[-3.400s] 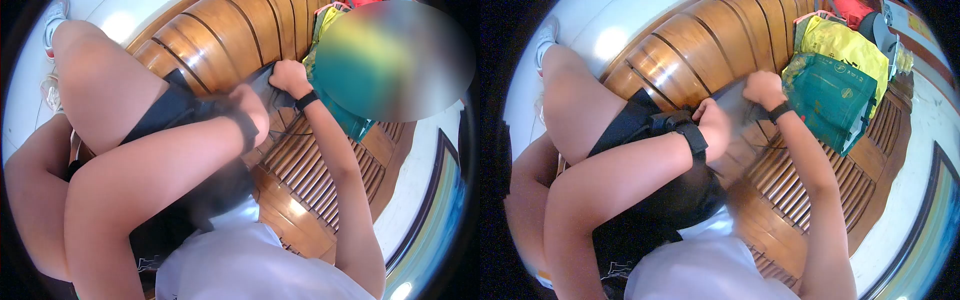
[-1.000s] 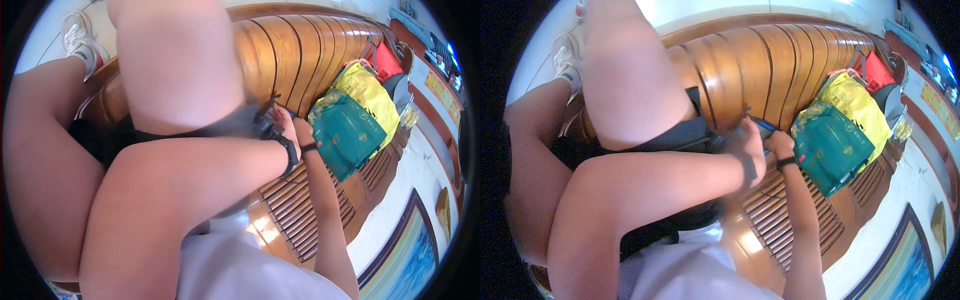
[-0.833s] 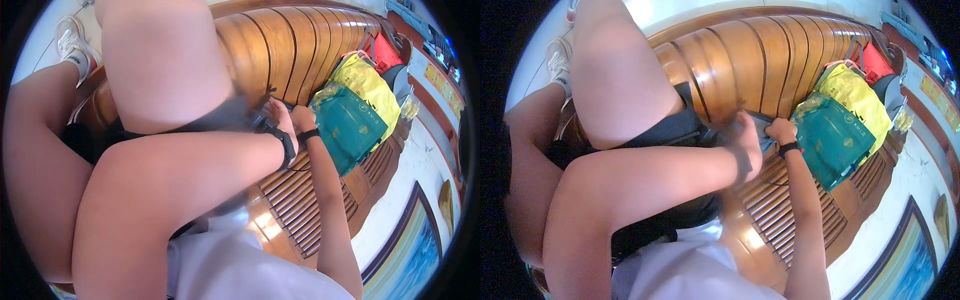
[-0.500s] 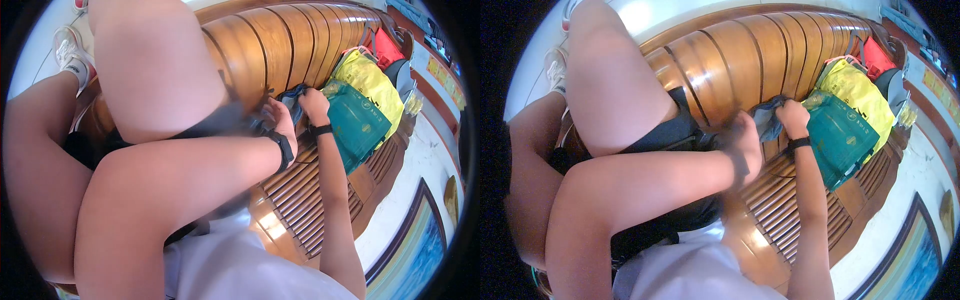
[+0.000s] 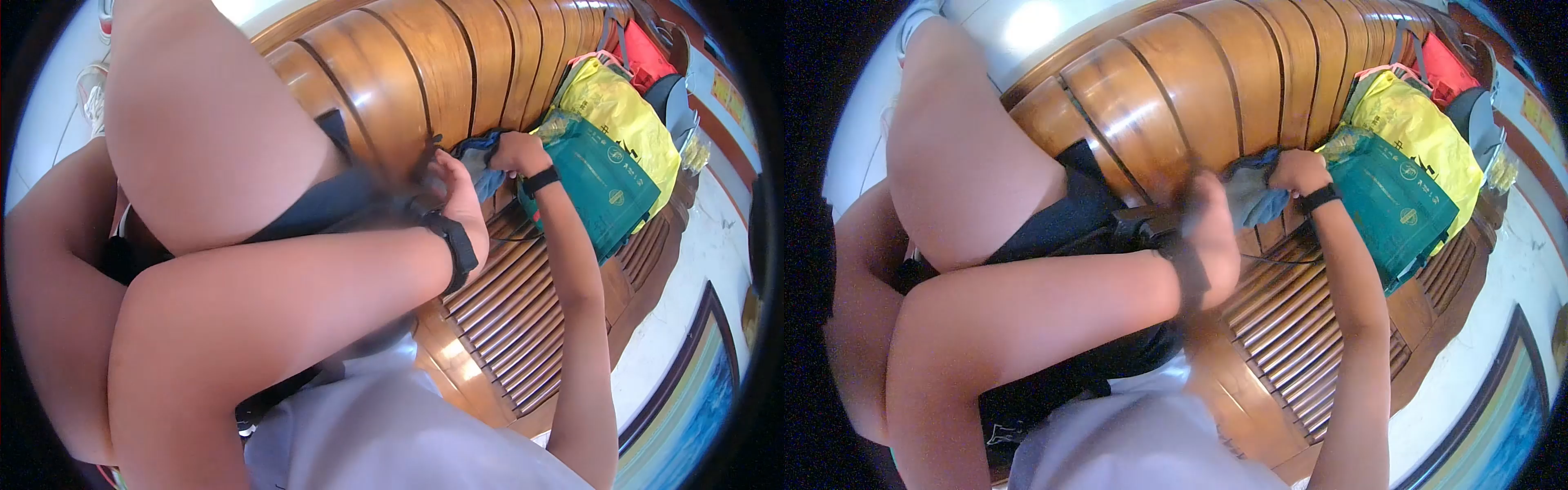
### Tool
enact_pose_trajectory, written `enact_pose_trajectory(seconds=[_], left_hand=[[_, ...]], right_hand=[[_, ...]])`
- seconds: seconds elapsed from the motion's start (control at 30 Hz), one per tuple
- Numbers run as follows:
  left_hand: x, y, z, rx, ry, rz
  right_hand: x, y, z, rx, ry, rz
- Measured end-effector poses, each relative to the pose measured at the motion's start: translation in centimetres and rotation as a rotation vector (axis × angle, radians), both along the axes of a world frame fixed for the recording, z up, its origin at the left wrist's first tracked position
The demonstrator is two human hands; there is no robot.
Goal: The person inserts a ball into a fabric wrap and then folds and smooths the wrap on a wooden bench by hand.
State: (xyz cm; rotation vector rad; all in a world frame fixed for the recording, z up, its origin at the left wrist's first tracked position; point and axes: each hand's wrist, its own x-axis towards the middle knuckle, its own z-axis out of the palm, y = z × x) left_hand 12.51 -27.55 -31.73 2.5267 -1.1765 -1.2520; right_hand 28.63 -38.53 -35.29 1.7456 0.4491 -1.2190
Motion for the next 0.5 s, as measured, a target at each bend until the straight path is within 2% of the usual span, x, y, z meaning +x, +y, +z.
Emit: enact_pose_trajectory(seconds=[0.1,0.17,0.3,0.4,0.5], left_hand=[[0.1,-0.1,0.1,0.006,-0.005,-0.014],[0.1,0.1,0.2,0.008,-0.007,-0.021],[-0.3,0.1,-0.2,0.019,-0.015,-0.019],[-0.5,-0.5,-0.1,0.049,-0.031,-0.040],[-0.7,-0.2,0.2,0.120,0.006,-0.057]], right_hand=[[-0.6,-2.8,-0.7,0.061,-0.070,0.029],[-1.1,-5.6,-1.3,0.008,-0.050,-0.043],[-2.0,-5.6,-0.8,0.023,-0.082,-0.063],[-1.6,-5.4,-1.2,0.077,-0.107,0.177],[-0.3,-1.8,-1.1,0.094,-0.136,0.190]])
